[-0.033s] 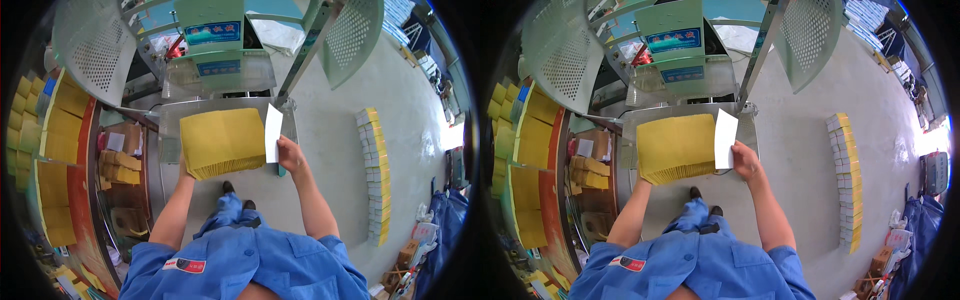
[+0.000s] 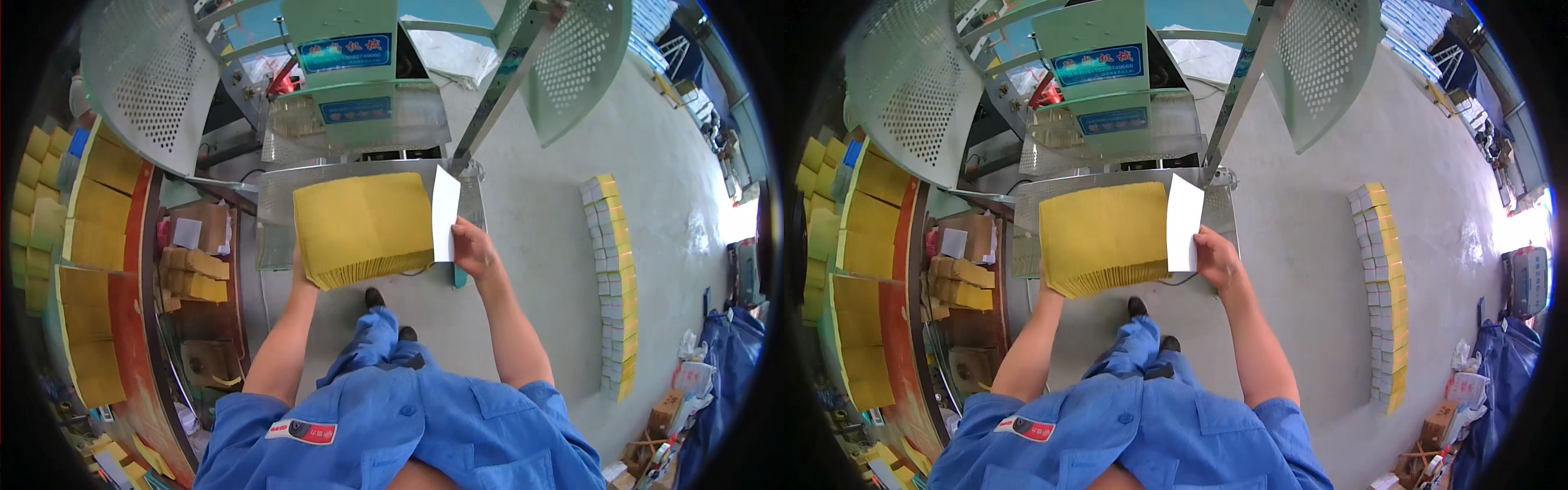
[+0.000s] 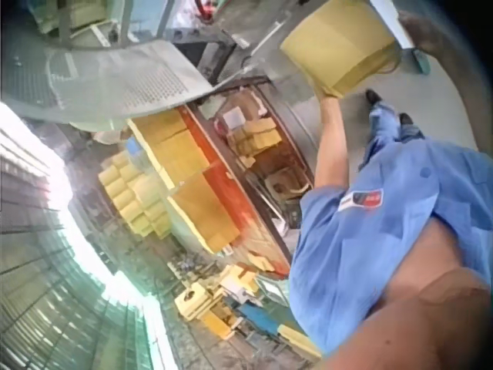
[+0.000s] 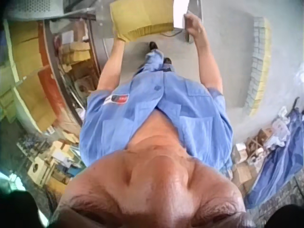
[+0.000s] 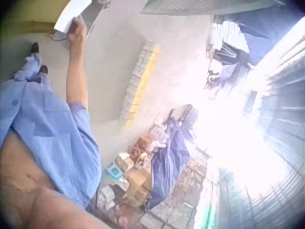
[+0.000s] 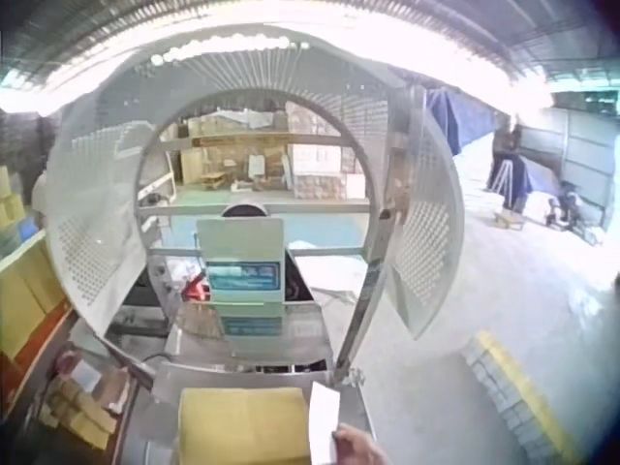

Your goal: The person is bundling blocks of yellow paper using a strapping machine and then labeling and stacking them.

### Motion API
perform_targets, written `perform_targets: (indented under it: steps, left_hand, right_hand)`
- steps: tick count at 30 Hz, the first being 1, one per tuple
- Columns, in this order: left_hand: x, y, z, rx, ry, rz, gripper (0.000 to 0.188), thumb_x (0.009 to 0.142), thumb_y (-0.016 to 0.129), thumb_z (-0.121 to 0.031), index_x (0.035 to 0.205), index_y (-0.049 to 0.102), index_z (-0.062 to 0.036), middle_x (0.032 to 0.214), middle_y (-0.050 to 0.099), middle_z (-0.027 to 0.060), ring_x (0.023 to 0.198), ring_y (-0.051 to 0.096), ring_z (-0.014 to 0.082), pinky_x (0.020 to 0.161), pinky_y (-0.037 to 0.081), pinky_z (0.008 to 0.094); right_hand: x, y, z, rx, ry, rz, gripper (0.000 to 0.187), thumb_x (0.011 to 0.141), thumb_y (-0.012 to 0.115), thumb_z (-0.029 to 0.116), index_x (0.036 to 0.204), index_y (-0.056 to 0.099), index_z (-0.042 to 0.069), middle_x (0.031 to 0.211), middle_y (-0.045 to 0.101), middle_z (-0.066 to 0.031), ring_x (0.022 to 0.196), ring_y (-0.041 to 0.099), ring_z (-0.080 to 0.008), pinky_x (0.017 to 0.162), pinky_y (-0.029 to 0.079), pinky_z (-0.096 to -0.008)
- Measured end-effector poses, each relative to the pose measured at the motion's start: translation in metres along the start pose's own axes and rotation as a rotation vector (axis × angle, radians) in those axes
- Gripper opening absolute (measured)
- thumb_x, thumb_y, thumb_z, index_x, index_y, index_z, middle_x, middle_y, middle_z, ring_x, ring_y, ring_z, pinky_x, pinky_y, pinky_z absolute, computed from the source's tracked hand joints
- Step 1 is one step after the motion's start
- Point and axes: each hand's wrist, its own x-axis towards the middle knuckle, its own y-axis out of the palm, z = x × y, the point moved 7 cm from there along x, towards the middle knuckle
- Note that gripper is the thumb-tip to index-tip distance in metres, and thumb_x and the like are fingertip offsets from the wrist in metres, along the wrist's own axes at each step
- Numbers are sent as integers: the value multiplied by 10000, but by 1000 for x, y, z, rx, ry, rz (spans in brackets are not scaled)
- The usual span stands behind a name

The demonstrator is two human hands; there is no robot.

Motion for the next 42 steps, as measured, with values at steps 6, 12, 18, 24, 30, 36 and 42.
perform_targets:
  steps: [6,12,18,24,30,36,42]
  left_hand:
    - [64,-32,-5,460,244,114,477,1007,429,-385,1343,473,-50,1277,546,127,1193,525,277,1012,436,403]
    - [60,6,-20,552,228,56,464,1017,417,-391,1335,469,-57,1233,559,108,1095,582,249,922,490,356]
    - [54,-1,-42,825,301,-44,478,1025,402,-386,1332,470,-25,1232,564,111,1096,579,234,925,476,343]
    - [36,-11,-46,689,72,-188,524,1038,319,-429,1312,490,-16,1234,581,101,1121,568,216,948,455,357]
    - [11,14,-46,462,1,-183,549,1035,294,-457,1310,505,-32,1259,582,97,1138,566,219,969,447,360]
    - [9,8,-45,526,3,-219,540,1031,330,-453,1317,499,-27,1273,575,95,1153,555,214,984,436,353]
    - [8,16,-41,432,8,-223,523,1029,358,-436,1312,502,-20,1262,581,90,1146,558,203,975,440,344]
  right_hand:
    - [57,-23,1,47,159,-57,433,843,467,117,1260,529,18,1185,621,-85,1078,599,-237,966,466,-435]
    - [70,-43,6,-53,209,-138,407,814,491,67,1212,563,31,1065,655,-64,969,636,-191,895,503,-366]
    - [80,-39,-1,-256,128,-344,501,791,485,-24,1288,516,27,992,636,-79,690,547,-126,601,432,-241]
    - [75,-36,26,-1002,-309,-472,493,809,469,-33,1280,582,60,1217,585,-108,977,602,-129,838,486,-242]
    - [74,-20,14,-309,-27,-263,298,937,510,94,1207,630,57,1122,643,-35,945,584,-103,841,457,-235]
    - [66,-13,21,-490,-50,-247,332,975,527,241,1244,609,64,1082,653,-8,935,575,-87,789,455,-237]
    - [59,-2,22,-543,-59,-262,349,972,527,262,1251,605,68,1105,650,-17,958,579,-103,773,477,-266]
